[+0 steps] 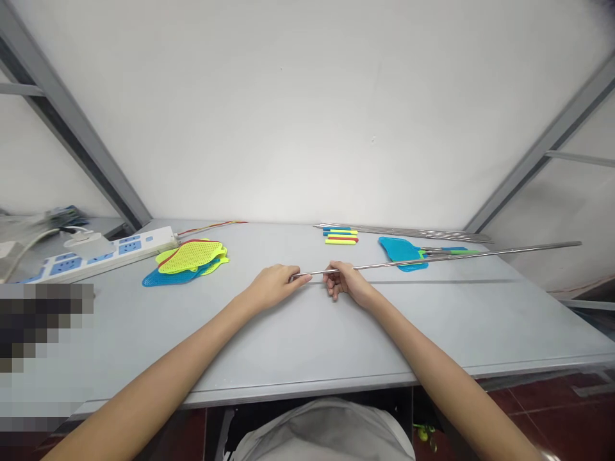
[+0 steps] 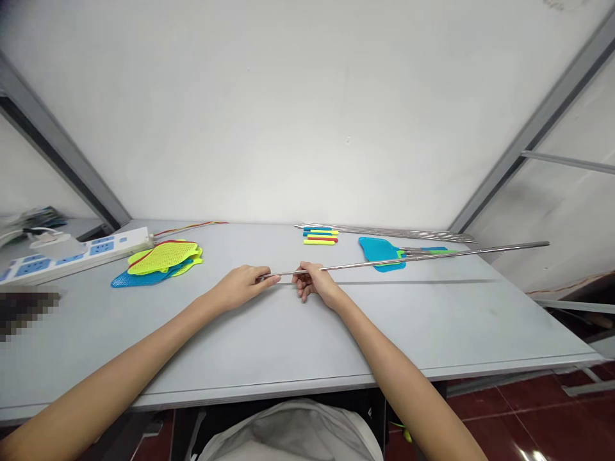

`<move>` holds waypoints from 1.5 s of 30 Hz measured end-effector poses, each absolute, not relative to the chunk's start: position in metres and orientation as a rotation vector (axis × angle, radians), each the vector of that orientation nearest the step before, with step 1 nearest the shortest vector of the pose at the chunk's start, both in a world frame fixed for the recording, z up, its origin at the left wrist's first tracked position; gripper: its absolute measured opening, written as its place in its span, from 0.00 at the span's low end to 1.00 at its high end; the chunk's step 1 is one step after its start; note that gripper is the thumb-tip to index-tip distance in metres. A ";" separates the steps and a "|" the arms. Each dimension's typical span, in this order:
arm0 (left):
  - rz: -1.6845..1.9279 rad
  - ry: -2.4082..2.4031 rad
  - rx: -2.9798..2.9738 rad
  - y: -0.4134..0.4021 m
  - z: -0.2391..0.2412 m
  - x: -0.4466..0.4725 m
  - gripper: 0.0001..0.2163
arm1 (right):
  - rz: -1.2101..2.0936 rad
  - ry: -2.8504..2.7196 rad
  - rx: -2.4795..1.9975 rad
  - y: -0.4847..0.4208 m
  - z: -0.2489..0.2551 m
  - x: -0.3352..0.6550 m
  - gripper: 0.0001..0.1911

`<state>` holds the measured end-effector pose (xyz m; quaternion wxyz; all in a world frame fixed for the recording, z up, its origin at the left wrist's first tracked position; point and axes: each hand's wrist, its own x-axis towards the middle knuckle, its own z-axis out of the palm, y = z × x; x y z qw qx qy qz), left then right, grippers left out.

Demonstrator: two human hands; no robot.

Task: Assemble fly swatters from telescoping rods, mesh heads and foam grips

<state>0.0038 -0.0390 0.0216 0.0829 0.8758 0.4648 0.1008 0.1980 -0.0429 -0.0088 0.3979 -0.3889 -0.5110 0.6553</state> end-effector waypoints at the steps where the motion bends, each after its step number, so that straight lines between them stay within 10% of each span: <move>1: 0.301 1.386 2.615 -0.039 0.022 0.004 0.23 | 1.659 -1.293 -0.988 -0.043 -0.008 0.198 0.19; 45: 0.313 1.390 2.660 -0.039 0.029 0.002 0.21 | 1.627 -1.368 -0.993 -0.046 -0.004 0.198 0.20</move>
